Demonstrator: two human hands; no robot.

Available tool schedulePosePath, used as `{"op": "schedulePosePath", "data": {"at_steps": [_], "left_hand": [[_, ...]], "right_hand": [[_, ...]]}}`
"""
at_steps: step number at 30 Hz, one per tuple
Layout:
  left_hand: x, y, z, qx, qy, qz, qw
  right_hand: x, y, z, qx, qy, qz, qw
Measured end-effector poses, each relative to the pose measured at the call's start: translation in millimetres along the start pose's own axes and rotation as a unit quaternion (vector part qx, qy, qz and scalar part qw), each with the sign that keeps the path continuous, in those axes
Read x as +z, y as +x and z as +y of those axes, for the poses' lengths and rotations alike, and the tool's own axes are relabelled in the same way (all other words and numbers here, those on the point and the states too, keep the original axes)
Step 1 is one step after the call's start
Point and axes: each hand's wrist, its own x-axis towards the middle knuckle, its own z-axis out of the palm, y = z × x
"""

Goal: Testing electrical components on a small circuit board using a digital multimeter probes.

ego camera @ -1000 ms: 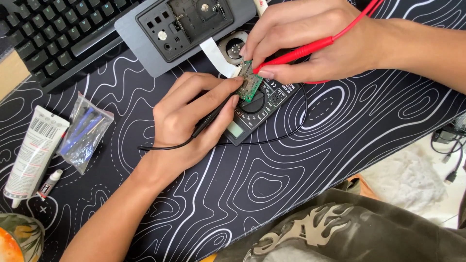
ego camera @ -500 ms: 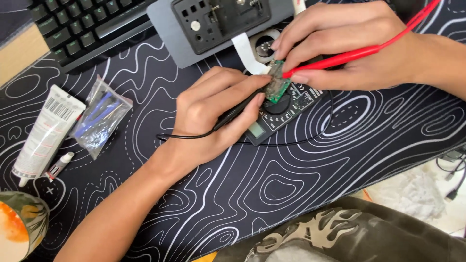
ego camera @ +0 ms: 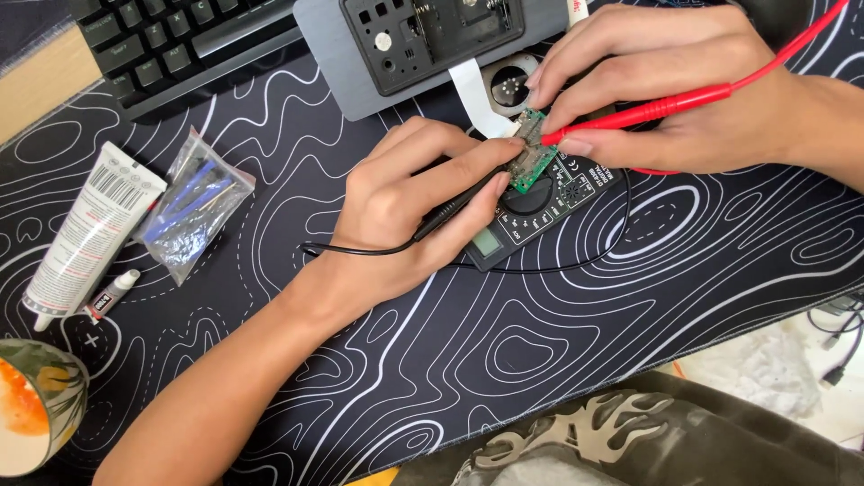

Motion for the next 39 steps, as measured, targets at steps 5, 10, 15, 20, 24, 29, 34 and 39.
{"op": "schedulePosePath", "data": {"at_steps": [5, 10, 15, 20, 24, 29, 34, 39], "left_hand": [[-0.6, 0.4, 0.3, 0.004, 0.007, 0.001, 1.000], [-0.5, 0.3, 0.3, 0.004, 0.005, 0.000, 1.000], [0.9, -0.6, -0.2, 0.003, 0.005, 0.008, 1.000], [2.4, -2.3, 0.5, -0.013, 0.031, 0.004, 0.999], [-0.8, -1.6, 2.0, -0.012, 0.026, 0.000, 1.000], [-0.3, -0.6, 2.0, -0.006, 0.030, 0.000, 1.000], [1.3, -1.8, 1.1, -0.004, 0.033, 0.002, 0.999], [0.5, -1.1, 2.3, -0.003, 0.029, 0.005, 1.000]], "right_hand": [[0.4, -0.5, -0.1, 0.006, -0.001, -0.003, 1.000], [-0.2, -1.2, -0.4, 0.012, -0.001, -0.004, 1.000], [0.6, -0.5, -0.6, 0.013, 0.000, -0.004, 1.000], [0.7, -0.3, -1.1, 0.013, 0.000, -0.002, 1.000], [1.2, 1.4, -2.8, 0.012, 0.000, -0.002, 1.000], [2.0, 0.9, -0.8, 0.010, 0.005, 0.001, 1.000], [1.5, 0.5, -1.3, 0.010, 0.001, 0.000, 1.000], [1.2, 0.2, -0.8, 0.009, 0.002, 0.000, 1.000]]}}
